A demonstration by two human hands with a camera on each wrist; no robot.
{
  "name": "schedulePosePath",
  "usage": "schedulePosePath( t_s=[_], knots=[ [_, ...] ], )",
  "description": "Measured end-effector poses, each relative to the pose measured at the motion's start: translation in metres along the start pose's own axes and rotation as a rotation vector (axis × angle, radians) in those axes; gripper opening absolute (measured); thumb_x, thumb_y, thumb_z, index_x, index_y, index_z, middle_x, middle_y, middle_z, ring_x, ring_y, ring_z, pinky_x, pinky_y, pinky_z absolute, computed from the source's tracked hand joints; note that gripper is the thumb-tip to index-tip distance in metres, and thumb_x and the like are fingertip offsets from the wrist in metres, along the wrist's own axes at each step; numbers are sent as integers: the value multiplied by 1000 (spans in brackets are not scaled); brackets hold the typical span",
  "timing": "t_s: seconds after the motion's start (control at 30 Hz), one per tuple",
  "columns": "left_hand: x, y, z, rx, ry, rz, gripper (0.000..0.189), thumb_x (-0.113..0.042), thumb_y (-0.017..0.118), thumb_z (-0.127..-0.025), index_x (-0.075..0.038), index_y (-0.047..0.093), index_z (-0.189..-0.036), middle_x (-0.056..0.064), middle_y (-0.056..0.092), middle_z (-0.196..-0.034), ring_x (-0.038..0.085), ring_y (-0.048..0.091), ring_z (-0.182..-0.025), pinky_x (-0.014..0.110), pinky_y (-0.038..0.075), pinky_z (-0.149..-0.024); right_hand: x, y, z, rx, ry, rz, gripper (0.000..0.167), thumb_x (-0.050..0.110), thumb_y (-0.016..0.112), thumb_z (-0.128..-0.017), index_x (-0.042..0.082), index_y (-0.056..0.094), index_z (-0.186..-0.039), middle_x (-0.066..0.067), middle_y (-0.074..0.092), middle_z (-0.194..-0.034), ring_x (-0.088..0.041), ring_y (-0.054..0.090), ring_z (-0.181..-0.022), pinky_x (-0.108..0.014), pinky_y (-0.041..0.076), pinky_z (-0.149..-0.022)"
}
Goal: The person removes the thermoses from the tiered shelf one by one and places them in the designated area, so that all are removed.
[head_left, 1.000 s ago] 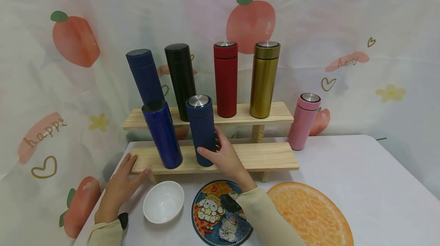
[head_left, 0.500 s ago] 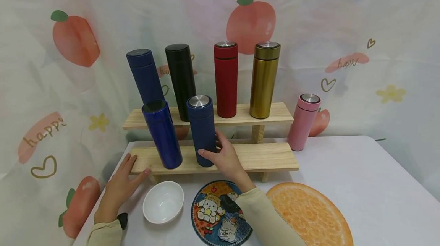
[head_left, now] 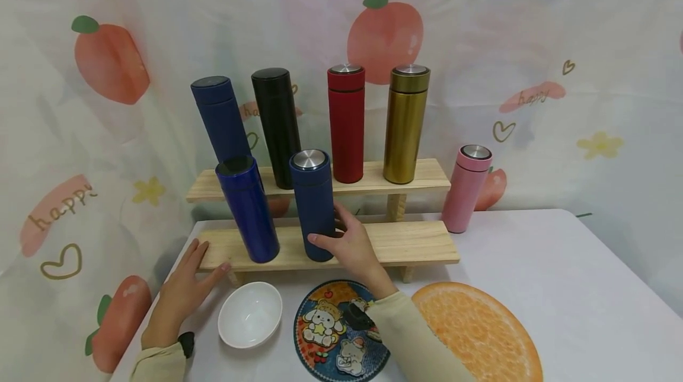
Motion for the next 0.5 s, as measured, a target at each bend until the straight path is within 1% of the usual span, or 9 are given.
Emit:
schedulePosePath(
  t_s=[0.13,0.23,0.5],
  knots=[
    [1,0,0,5,-3,-1,100,-65,58,-104,2,21,-168,28,6,-175,57,15,-156,79,19,-117,-2,-6,1,-14,14,15,80,20,83,-95,6,42,-163,-19,55,-155,-42,56,-139,-61,48,-111],
    [2,1,1,1,1,-3,100,-65,59,-104,3,22,-168,29,8,-175,57,16,-156,79,20,-117,-1,-11,1,-24,2,26,79,19,83,-95,5,44,-162,-19,56,-154,-41,56,-139,-60,47,-113],
    [3,1,0,-13,28,-11,99,-64,59,-104,4,23,-167,30,9,-174,59,18,-155,79,22,-116,13,-31,3,-69,-2,49,83,19,86,-92,6,44,-162,-18,56,-155,-39,55,-141,-58,45,-115]
  ],
)
Point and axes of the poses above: each hand's wrist, its own z-axis away from the middle knuckle, its own y-axis out of the palm, x = y × z, the point moved 5 cm from there along -z, towards the middle knuckle
